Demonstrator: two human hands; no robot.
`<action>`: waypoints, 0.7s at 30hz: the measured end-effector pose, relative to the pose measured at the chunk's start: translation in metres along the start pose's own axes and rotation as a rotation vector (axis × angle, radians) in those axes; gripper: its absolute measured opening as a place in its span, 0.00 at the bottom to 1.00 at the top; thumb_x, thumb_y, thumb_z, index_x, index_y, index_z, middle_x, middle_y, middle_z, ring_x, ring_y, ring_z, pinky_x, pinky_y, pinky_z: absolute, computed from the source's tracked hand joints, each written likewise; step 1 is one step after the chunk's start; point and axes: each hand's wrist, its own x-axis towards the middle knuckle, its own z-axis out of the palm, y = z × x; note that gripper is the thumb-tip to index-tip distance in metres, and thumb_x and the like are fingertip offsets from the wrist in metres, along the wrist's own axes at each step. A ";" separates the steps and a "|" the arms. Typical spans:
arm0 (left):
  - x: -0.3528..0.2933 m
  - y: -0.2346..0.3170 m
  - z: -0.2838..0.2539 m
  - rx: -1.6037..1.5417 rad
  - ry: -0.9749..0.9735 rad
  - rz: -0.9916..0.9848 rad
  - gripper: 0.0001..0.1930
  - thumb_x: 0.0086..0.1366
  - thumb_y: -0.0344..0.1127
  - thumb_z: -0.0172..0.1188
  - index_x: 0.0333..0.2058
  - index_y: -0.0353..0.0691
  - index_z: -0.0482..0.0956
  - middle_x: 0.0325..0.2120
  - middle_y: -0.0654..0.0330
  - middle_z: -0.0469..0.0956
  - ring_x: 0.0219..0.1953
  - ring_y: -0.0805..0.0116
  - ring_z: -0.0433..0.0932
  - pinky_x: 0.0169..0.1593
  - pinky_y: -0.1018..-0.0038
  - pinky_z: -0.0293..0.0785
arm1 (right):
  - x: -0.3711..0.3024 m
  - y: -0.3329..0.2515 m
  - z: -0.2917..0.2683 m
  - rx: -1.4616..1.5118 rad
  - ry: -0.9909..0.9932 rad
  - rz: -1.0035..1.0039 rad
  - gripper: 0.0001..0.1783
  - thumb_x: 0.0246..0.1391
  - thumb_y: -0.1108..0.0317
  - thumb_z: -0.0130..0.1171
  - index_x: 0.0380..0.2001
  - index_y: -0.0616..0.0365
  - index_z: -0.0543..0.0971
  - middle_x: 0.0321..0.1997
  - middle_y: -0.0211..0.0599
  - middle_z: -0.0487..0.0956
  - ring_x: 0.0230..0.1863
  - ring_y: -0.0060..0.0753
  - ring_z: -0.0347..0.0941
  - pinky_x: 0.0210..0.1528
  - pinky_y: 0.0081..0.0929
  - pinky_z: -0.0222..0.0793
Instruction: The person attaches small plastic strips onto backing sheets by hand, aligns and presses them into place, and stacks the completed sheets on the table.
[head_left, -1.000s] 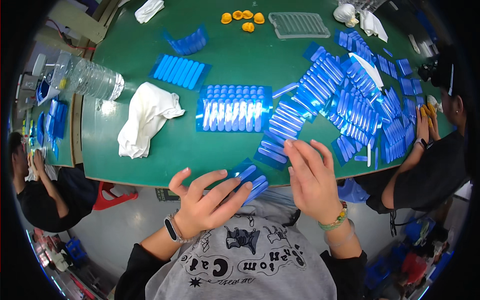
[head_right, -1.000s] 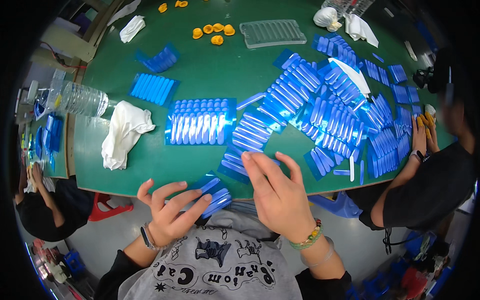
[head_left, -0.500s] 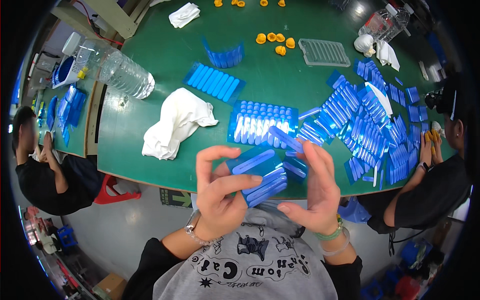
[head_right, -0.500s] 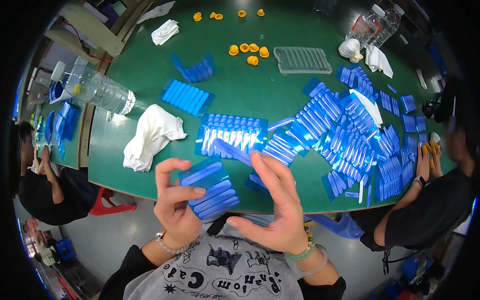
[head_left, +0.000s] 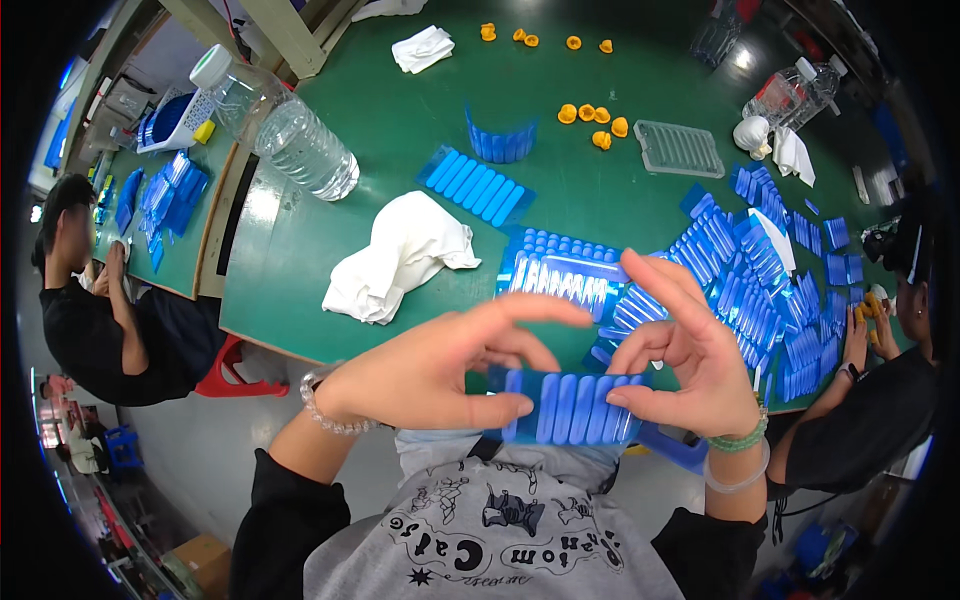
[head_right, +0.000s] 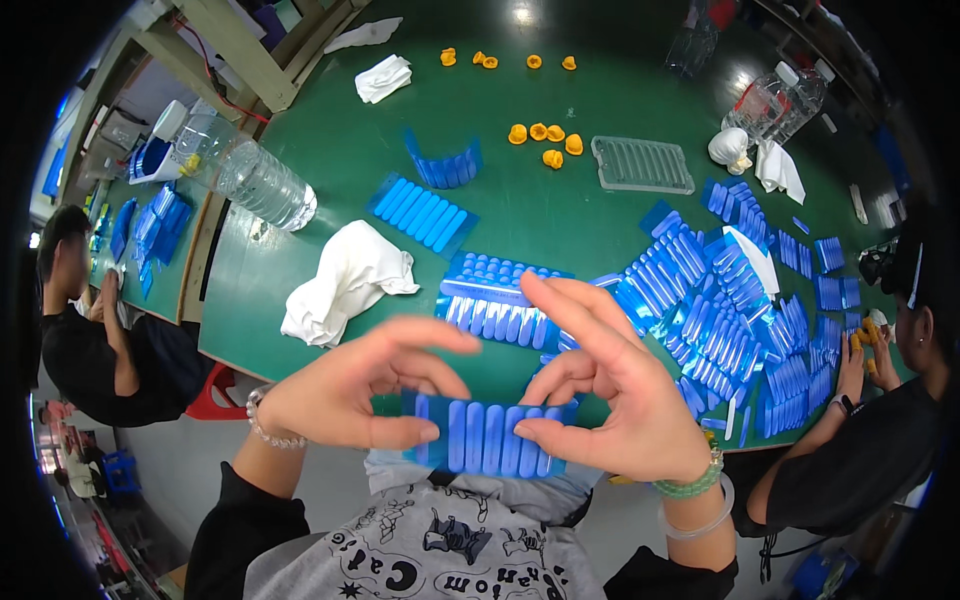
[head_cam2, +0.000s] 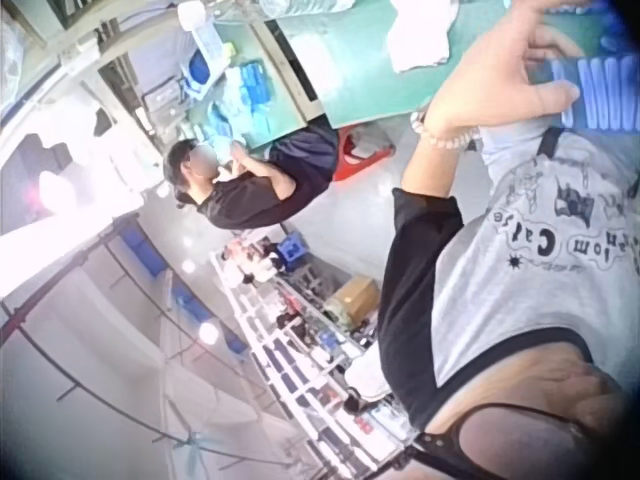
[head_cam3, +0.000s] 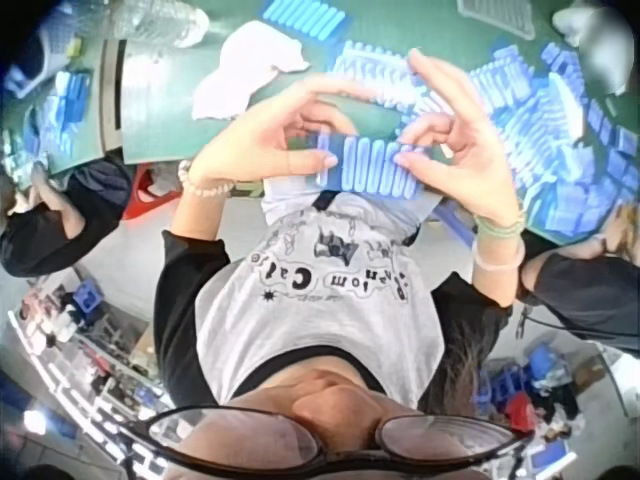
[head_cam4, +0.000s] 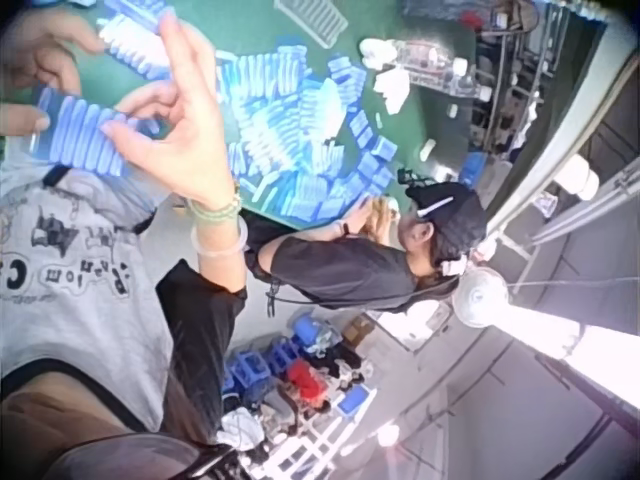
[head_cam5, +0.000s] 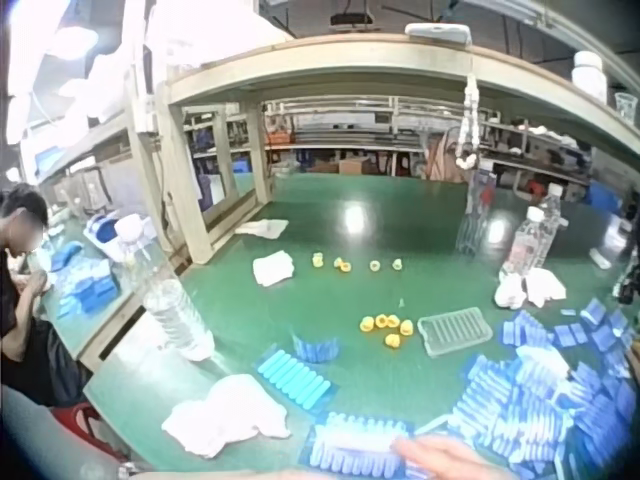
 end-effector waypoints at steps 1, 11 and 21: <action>0.003 0.002 -0.004 0.127 -0.159 -0.018 0.28 0.55 0.20 0.61 0.56 0.38 0.68 0.49 0.56 0.73 0.46 0.72 0.75 0.46 0.77 0.74 | 0.001 0.001 -0.002 -0.043 -0.020 0.002 0.47 0.39 0.87 0.65 0.65 0.60 0.59 0.66 0.39 0.54 0.39 0.23 0.75 0.38 0.18 0.71; 0.012 -0.023 0.009 0.195 0.192 0.229 0.21 0.56 0.16 0.60 0.50 0.28 0.73 0.45 0.57 0.70 0.45 0.71 0.73 0.48 0.77 0.72 | -0.016 0.029 0.028 0.216 0.713 -0.363 0.27 0.48 0.81 0.61 0.54 0.65 0.69 0.36 0.35 0.78 0.45 0.32 0.74 0.49 0.28 0.70; 0.018 -0.022 0.035 0.018 0.314 0.280 0.29 0.52 0.14 0.62 0.55 0.29 0.68 0.51 0.53 0.64 0.51 0.68 0.69 0.47 0.74 0.78 | -0.004 0.026 0.042 0.221 0.700 -0.218 0.30 0.49 0.83 0.61 0.56 0.66 0.65 0.32 0.31 0.78 0.36 0.17 0.73 0.41 0.16 0.70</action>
